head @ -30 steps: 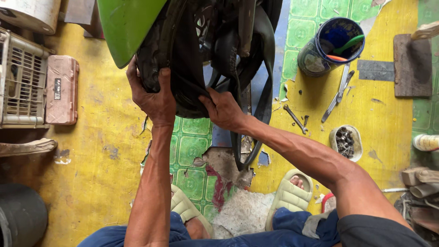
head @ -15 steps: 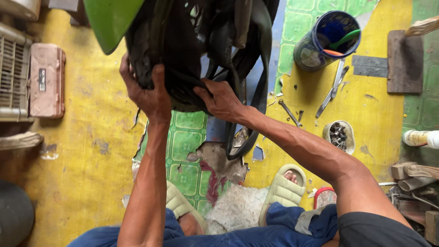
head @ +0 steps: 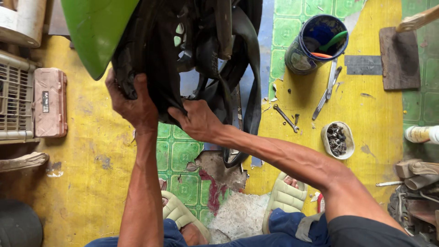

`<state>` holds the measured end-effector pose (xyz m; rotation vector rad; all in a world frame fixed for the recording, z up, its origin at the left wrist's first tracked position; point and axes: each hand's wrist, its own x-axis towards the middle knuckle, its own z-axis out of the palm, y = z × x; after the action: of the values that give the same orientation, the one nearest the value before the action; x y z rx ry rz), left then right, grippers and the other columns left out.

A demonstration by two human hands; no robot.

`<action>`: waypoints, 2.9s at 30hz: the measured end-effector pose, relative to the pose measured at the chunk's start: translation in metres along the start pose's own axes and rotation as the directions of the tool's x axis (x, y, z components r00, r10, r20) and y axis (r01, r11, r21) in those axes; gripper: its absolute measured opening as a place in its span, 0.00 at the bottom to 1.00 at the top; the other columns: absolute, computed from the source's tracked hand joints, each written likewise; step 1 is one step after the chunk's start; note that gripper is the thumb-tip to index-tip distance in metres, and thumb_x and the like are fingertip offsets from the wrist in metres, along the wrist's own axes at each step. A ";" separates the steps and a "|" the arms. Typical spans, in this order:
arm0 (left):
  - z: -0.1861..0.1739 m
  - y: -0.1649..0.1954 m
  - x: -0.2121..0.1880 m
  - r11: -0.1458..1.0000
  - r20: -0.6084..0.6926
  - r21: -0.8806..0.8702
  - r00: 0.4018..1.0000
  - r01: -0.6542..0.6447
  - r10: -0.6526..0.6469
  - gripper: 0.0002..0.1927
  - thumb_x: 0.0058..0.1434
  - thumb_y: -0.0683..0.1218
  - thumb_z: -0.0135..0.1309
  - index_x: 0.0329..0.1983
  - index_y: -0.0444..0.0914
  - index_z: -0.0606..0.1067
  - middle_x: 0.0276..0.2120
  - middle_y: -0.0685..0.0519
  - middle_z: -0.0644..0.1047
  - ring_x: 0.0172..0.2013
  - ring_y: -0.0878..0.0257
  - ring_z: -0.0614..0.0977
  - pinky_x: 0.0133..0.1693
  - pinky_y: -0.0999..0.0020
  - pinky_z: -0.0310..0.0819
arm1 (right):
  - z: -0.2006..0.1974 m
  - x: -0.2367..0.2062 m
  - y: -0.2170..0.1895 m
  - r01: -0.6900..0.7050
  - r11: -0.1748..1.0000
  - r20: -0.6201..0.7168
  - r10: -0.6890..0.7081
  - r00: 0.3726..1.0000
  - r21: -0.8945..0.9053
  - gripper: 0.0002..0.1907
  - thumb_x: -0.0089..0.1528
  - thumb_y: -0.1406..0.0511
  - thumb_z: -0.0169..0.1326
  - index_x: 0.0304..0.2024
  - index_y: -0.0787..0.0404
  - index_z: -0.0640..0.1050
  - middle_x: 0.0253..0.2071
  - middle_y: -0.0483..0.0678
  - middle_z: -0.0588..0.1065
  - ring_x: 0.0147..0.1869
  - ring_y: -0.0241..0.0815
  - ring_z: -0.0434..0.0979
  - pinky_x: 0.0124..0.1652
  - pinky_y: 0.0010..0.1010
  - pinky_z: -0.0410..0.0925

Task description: The person kneels on the floor working on the front wheel of a green motorcycle. They use a pry bar to lever the tire bead over the rim edge around the wheel, then pull the inner tube out from inside the tire by hand.

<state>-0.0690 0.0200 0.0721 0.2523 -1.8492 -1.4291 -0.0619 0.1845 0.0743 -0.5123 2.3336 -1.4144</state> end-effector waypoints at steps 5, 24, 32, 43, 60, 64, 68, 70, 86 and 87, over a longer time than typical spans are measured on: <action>-0.005 -0.005 0.003 0.999 0.056 -0.028 0.998 -0.024 0.025 0.27 0.73 0.50 0.62 0.68 0.31 0.69 0.59 0.47 0.77 0.58 0.59 0.78 0.62 0.65 0.73 | -0.025 -0.023 0.005 0.139 0.990 -0.006 -0.139 0.990 0.018 0.17 0.69 0.58 0.51 0.48 0.66 0.78 0.17 0.54 0.72 0.17 0.36 0.72 0.19 0.31 0.63; -0.014 -0.057 -0.089 0.971 0.028 0.132 0.978 0.201 -0.207 0.34 0.73 0.60 0.52 0.70 0.32 0.59 0.54 0.41 0.75 0.53 0.54 0.77 0.58 0.59 0.70 | -0.030 0.022 0.013 0.321 0.947 -0.043 -0.321 0.946 -0.009 0.47 0.57 0.57 0.63 0.70 0.70 0.55 0.59 0.69 0.72 0.63 0.63 0.74 0.60 0.45 0.68; -0.010 -0.036 -0.056 0.990 0.039 -0.014 0.990 0.139 -0.138 0.39 0.70 0.56 0.62 0.73 0.31 0.58 0.62 0.40 0.72 0.61 0.55 0.73 0.65 0.61 0.67 | 0.012 0.042 0.032 0.091 0.996 -0.019 -0.092 0.996 -0.025 0.32 0.62 0.58 0.58 0.64 0.62 0.63 0.34 0.63 0.79 0.41 0.65 0.82 0.42 0.49 0.71; 0.005 -0.008 -0.021 0.965 -0.060 0.263 0.998 -0.015 0.032 0.34 0.62 0.50 0.72 0.66 0.33 0.69 0.53 0.43 0.80 0.53 0.52 0.83 0.57 0.60 0.76 | -0.003 0.025 0.032 0.258 0.961 0.027 -0.256 0.966 -0.102 0.11 0.66 0.64 0.53 0.40 0.68 0.76 0.28 0.66 0.75 0.36 0.67 0.78 0.33 0.50 0.68; -0.005 -0.029 -0.028 0.991 -0.022 0.135 1.000 0.018 -0.016 0.34 0.63 0.50 0.66 0.68 0.33 0.67 0.54 0.41 0.79 0.54 0.51 0.82 0.59 0.58 0.76 | -0.090 -0.111 -0.001 0.184 0.973 0.076 -0.174 0.982 -0.140 0.10 0.67 0.64 0.52 0.39 0.67 0.78 0.23 0.61 0.72 0.24 0.60 0.75 0.23 0.44 0.63; -0.011 -0.043 -0.038 0.984 -0.005 0.176 1.000 0.014 -0.013 0.35 0.63 0.51 0.65 0.68 0.33 0.66 0.52 0.41 0.79 0.53 0.52 0.82 0.57 0.59 0.77 | -0.087 -0.123 0.030 0.133 0.989 0.106 -0.126 0.986 -0.067 0.08 0.66 0.66 0.54 0.40 0.66 0.77 0.17 0.58 0.69 0.16 0.56 0.71 0.20 0.43 0.60; -0.018 -0.059 -0.055 0.959 0.017 0.263 0.994 0.102 -0.110 0.33 0.63 0.51 0.65 0.66 0.34 0.68 0.47 0.41 0.80 0.48 0.51 0.82 0.54 0.60 0.77 | -0.072 -0.118 0.061 0.292 0.953 0.081 -0.286 0.955 -0.079 0.09 0.68 0.65 0.56 0.38 0.65 0.74 0.19 0.58 0.68 0.19 0.56 0.71 0.21 0.42 0.59; -0.017 -0.063 -0.068 0.943 0.018 0.269 0.978 0.195 -0.208 0.36 0.61 0.54 0.66 0.66 0.32 0.66 0.48 0.41 0.79 0.49 0.51 0.82 0.55 0.60 0.76 | -0.067 -0.097 0.072 0.332 0.912 0.152 -0.302 0.941 -0.240 0.10 0.66 0.63 0.57 0.38 0.65 0.76 0.19 0.59 0.71 0.21 0.59 0.72 0.22 0.45 0.61; 0.019 0.030 0.028 0.911 0.075 0.413 0.997 -0.001 -0.033 0.46 0.65 0.58 0.70 0.72 0.27 0.62 0.65 0.34 0.70 0.65 0.41 0.74 0.65 0.54 0.68 | -0.009 0.086 0.011 0.262 0.958 -0.114 -0.249 0.962 0.117 0.32 0.57 0.68 0.53 0.65 0.67 0.67 0.53 0.66 0.78 0.59 0.63 0.78 0.57 0.43 0.71; 0.020 0.030 0.030 0.915 0.079 0.404 0.997 -0.021 -0.012 0.45 0.65 0.58 0.70 0.72 0.27 0.62 0.65 0.34 0.71 0.65 0.41 0.74 0.65 0.53 0.68 | -0.003 0.087 0.014 0.273 0.961 -0.159 -0.264 0.951 0.037 0.29 0.58 0.68 0.53 0.63 0.66 0.70 0.50 0.66 0.79 0.56 0.64 0.79 0.55 0.45 0.71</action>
<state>-0.0939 0.0281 0.1108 0.3989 -2.2021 -1.0508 -0.1407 0.1512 0.0527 -0.7539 2.4033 -1.6945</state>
